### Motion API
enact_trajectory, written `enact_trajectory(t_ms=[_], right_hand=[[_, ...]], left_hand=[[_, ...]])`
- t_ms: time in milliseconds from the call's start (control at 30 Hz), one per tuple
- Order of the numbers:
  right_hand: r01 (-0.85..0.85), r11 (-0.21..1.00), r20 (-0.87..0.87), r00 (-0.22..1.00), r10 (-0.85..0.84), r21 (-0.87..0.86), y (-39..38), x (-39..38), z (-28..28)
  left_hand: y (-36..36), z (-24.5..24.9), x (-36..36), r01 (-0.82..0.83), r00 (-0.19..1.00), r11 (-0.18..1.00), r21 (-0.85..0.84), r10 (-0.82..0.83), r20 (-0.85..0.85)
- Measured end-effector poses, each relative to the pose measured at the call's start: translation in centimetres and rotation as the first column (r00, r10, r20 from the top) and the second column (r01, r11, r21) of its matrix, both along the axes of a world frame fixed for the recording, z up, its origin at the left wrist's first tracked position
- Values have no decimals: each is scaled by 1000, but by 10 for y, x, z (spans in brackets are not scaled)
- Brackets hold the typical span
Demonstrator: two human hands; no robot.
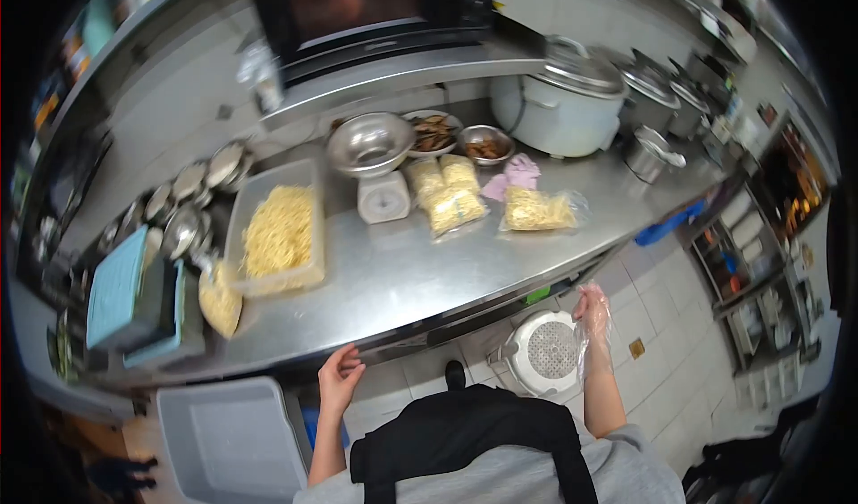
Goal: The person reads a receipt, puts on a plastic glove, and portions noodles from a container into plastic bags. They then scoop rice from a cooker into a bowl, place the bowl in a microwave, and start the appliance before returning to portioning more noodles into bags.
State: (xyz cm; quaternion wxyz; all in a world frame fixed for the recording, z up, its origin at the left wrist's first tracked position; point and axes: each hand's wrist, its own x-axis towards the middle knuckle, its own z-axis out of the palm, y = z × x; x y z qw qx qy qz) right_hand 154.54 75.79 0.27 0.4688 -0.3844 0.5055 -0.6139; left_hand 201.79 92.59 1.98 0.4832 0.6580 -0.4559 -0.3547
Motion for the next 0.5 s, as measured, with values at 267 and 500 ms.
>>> enact_trajectory(t_ms=[267,500], right_hand=[[205,979,2,979,-205,-23,-31,-11,-1],[219,972,-63,972,-225,-84,-21,-15,32]], left_hand=[[-192,54,-103,608,742,788,-93,-523,419],[-417,41,-208,715,675,644,-273,-534,510]])
